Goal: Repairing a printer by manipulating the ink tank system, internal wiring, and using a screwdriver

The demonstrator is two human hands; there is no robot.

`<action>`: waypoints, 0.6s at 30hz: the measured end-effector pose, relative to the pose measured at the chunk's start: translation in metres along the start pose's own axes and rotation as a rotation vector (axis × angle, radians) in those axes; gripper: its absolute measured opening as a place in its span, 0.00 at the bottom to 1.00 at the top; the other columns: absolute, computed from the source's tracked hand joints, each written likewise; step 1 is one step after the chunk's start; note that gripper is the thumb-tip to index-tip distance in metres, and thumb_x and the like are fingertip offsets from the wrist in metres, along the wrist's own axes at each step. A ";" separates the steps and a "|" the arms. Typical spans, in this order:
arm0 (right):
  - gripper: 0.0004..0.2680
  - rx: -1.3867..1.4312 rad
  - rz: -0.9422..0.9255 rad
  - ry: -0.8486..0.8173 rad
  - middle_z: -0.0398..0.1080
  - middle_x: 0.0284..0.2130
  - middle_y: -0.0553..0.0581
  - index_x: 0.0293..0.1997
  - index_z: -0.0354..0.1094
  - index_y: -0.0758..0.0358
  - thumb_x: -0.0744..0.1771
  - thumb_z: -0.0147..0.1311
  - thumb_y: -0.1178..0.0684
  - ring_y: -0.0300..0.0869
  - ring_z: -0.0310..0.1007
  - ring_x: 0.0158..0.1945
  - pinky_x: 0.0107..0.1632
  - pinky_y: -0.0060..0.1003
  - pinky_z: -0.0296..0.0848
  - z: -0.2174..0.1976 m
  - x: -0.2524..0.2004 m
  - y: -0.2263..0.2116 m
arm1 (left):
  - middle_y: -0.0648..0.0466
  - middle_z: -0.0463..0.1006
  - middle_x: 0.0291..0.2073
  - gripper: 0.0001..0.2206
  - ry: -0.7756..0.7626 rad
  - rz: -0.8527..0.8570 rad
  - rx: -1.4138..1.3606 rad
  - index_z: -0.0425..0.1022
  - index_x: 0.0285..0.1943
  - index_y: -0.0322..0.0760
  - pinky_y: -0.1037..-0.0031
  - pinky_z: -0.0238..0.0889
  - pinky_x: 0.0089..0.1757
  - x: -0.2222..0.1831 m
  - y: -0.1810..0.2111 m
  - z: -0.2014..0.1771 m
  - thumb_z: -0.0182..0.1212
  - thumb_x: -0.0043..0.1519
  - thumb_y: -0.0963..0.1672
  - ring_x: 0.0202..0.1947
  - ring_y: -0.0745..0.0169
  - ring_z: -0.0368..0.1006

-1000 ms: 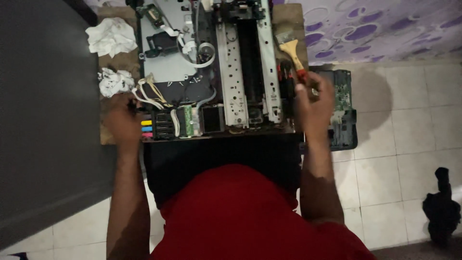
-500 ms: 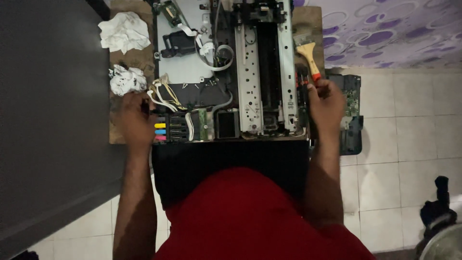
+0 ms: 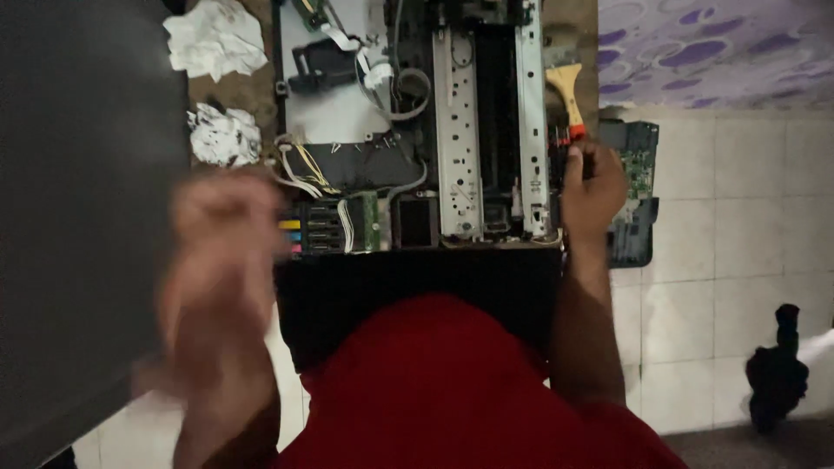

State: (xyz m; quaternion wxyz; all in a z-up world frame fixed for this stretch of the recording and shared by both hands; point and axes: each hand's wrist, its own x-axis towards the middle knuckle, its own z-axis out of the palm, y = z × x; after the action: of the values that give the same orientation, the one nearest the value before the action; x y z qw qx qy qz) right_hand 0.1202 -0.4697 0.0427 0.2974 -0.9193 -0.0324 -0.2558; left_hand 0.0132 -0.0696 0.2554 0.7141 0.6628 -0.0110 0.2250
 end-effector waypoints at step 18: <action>0.05 0.159 -0.075 0.013 0.69 0.29 0.67 0.45 0.74 0.67 0.71 0.66 0.58 0.61 0.74 0.36 0.40 0.51 0.71 -0.006 0.002 -0.003 | 0.57 0.75 0.57 0.14 -0.741 -0.009 0.205 0.83 0.37 0.53 0.60 0.52 0.67 0.003 0.061 0.072 0.62 0.49 0.55 0.68 0.52 0.66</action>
State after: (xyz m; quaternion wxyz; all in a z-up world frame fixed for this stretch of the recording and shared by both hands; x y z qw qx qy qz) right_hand 0.1181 -0.4705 0.0495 0.3598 -0.8893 -0.0851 -0.2692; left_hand 0.0160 -0.1356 0.3224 0.5926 0.7673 -0.2428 -0.0329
